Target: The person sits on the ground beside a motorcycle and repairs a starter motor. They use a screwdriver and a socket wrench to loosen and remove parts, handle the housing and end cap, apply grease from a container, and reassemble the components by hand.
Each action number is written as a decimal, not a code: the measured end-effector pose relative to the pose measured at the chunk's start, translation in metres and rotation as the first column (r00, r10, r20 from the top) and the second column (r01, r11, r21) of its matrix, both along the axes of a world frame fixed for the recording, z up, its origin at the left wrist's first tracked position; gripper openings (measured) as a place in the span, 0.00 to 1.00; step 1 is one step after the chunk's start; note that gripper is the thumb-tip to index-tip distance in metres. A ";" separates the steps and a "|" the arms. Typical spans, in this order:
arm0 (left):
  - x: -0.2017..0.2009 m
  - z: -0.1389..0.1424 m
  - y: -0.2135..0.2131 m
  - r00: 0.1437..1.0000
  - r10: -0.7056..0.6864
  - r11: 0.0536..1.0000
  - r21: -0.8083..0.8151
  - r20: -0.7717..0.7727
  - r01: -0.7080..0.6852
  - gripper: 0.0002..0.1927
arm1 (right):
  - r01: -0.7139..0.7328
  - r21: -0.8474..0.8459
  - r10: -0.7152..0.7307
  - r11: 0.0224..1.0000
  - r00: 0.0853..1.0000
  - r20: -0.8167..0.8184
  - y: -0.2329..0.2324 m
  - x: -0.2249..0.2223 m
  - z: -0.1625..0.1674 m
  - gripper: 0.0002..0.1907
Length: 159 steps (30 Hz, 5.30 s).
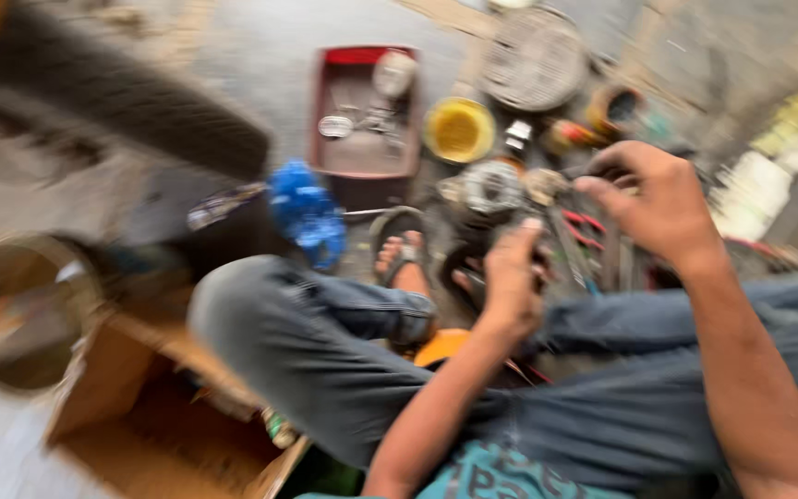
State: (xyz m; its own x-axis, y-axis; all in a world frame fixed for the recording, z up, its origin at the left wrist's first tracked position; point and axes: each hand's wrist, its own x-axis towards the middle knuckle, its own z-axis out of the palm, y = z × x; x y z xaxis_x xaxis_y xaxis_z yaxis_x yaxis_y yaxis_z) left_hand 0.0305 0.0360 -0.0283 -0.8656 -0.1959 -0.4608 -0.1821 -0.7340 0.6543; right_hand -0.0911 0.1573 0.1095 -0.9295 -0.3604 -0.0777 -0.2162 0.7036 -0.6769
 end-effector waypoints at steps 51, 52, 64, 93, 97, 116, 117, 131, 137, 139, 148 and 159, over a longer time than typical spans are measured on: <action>-0.039 0.066 -0.037 0.995 -0.097 0.101 -0.995 -0.024 -0.014 0.22 | 0.564 -0.427 -0.204 0.707 0.741 0.640 -0.034 0.041 -0.061 0.10; -0.042 0.067 -0.039 0.991 -0.136 0.005 -1.000 0.017 0.018 0.23 | 0.555 -0.436 -0.212 0.708 0.757 0.618 -0.038 0.044 -0.064 0.11; -0.051 0.081 -0.061 0.973 -0.224 0.225 -0.970 0.044 0.096 0.13 | 0.282 -0.497 -0.235 0.821 0.959 0.156 -0.049 0.060 -0.072 0.08; -0.015 0.046 -0.046 0.958 -0.267 -0.191 -0.980 0.101 0.051 0.20 | -0.011 -0.194 0.016 0.981 1.000 0.022 -0.011 0.037 -0.019 0.10; -0.017 0.045 -0.037 0.976 -0.218 -0.028 -0.999 0.026 0.020 0.15 | -0.158 -0.088 0.143 0.984 0.977 -0.159 -0.009 0.032 -0.024 0.12; -0.015 0.040 -0.029 0.966 -0.226 0.219 -0.973 -0.127 -0.076 0.15 | -0.199 -0.210 0.228 0.957 0.966 0.121 -0.001 0.023 -0.021 0.12; -0.016 0.041 -0.030 0.967 -0.213 0.225 -0.970 -0.136 -0.087 0.15 | -0.164 -0.215 0.195 0.963 0.972 0.133 -0.001 0.023 -0.024 0.10; -0.025 0.048 -0.034 0.964 -0.160 -0.219 -0.945 -0.213 -0.245 0.10 | -0.016 -0.154 0.002 0.988 0.996 -0.093 -0.038 0.004 -0.037 0.06; -0.031 0.044 -0.036 0.949 -0.107 -0.241 -0.918 -0.297 -0.314 0.15 | -0.038 -0.142 0.028 0.989 0.997 -0.076 -0.038 -0.003 -0.039 0.07; -0.031 0.042 -0.040 0.944 -0.195 -0.282 -0.907 -0.265 -0.313 0.16 | -0.028 -0.145 0.023 0.989 0.999 -0.042 -0.037 -0.003 -0.037 0.07; -0.033 0.035 -0.042 0.925 -0.282 -0.403 -0.844 -0.254 -0.354 0.14 | 0.176 -0.467 -0.039 0.866 0.957 0.289 -0.021 -0.007 -0.024 0.12; -0.043 0.030 -0.044 0.890 -0.362 -0.422 -0.803 -0.276 -0.421 0.13 | 0.267 -0.590 -0.017 0.762 0.919 0.395 -0.019 0.000 -0.012 0.11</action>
State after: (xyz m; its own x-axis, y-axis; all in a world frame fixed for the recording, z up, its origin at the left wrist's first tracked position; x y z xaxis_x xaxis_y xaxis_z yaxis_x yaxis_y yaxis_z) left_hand -0.0122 -0.0079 0.0017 -0.7684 0.0129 0.6398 0.2607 0.9194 0.2946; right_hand -0.0913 0.1380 0.0973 -0.9276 -0.3095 -0.2091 0.1865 0.1011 -0.9772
